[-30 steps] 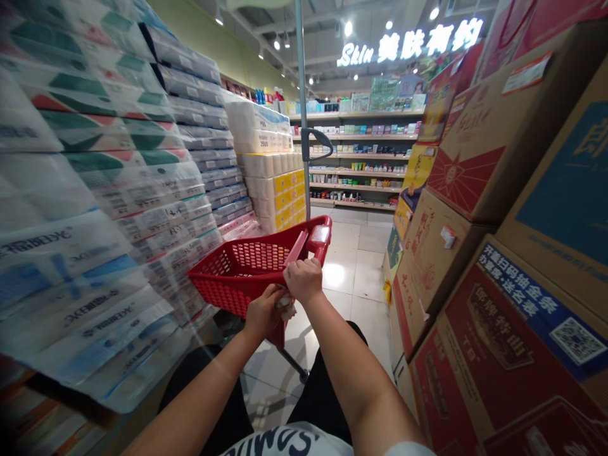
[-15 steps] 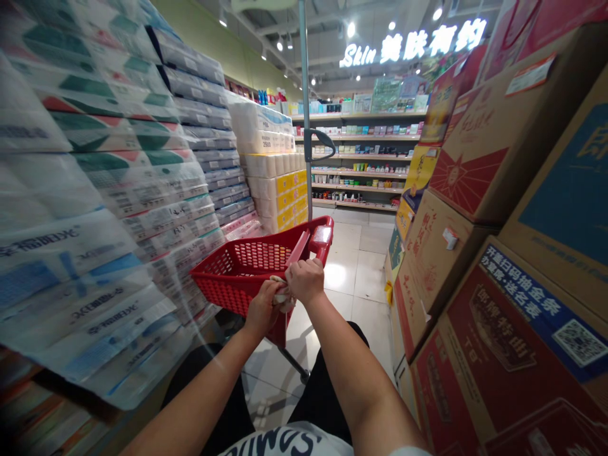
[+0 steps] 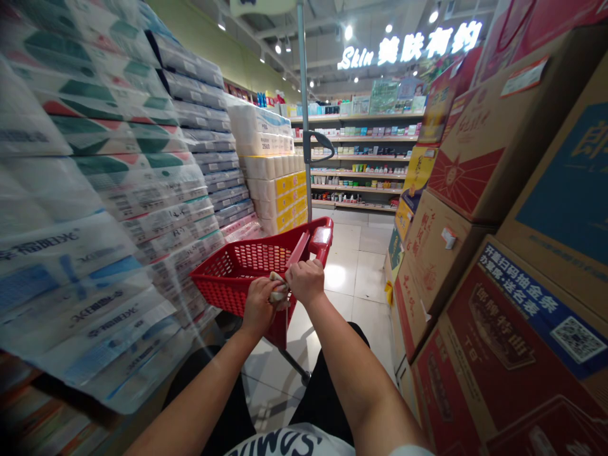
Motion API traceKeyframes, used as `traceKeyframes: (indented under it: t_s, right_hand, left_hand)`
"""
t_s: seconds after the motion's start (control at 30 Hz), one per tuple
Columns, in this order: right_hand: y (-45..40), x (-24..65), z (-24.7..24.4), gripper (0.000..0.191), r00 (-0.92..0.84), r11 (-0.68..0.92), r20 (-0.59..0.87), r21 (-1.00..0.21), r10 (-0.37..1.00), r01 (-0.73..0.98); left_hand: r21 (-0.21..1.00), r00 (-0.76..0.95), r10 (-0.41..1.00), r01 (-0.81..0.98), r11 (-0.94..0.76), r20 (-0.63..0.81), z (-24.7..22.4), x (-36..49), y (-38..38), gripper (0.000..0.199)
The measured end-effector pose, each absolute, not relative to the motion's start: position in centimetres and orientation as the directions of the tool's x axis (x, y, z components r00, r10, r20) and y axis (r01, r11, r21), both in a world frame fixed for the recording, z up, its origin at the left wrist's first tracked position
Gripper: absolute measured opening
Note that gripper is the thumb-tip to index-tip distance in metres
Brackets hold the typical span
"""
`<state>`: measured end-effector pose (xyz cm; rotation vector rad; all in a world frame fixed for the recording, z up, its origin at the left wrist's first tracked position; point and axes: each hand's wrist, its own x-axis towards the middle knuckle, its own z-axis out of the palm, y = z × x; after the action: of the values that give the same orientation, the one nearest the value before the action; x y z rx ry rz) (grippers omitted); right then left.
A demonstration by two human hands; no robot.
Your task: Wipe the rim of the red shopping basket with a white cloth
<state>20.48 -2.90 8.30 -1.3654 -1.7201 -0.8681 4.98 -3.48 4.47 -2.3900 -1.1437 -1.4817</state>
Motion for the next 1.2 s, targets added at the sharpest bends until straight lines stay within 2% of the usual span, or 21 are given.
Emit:
traceKeyframes:
  t_s: [0.23, 0.43, 0.73, 0.87, 1.0, 1.13, 1.2]
  right_hand:
    - [-2.9, 20.6, 8.0, 0.027, -0.151, 0.180, 0.865, 0.071, 0.479, 0.981]
    - [-3.1, 20.5, 8.3, 0.026, -0.153, 0.201, 0.873, 0.065, 0.463, 0.978]
    - [-3.2, 20.5, 8.3, 0.024, -0.156, 0.215, 0.872, 0.061, 0.464, 0.975]
    - [-3.3, 20.4, 8.4, 0.027, -0.146, 0.200, 0.876, 0.058, 0.461, 0.978]
    - [-3.4, 20.4, 8.5, 0.028, -0.148, 0.203, 0.883, 0.062, 0.445, 0.977]
    - [-3.4, 20.4, 8.4, 0.025, -0.142, 0.197, 0.882, 0.058, 0.450, 0.979]
    - [-3.4, 20.4, 8.4, 0.024, -0.141, 0.194, 0.879, 0.057, 0.456, 0.979]
  left_hand:
    - [0.383, 0.176, 0.591, 0.611, -0.693, 0.787, 5.6, 5.6, -3.6, 0.026]
    - [0.397, 0.163, 0.590, 0.597, -0.697, 0.790, 6.0, 5.3, -3.1, 0.024]
    - [0.395, 0.212, 0.603, 0.585, -0.708, 0.769, 4.8, 5.0, -3.4, 0.042]
    - [0.423, 0.204, 0.644, 0.604, -0.676, 0.738, 5.9, 5.1, -3.0, 0.035]
    - [0.354, 0.281, 0.639, 0.642, -0.680, 0.716, 6.6, 5.5, -2.8, 0.029]
    - [0.208, 0.344, 0.532, 0.656, -0.726, 0.774, 4.9, 5.6, -3.4, 0.047]
    - [0.182, 0.345, 0.509, 0.659, -0.729, 0.789, 4.4, 5.5, -3.3, 0.049]
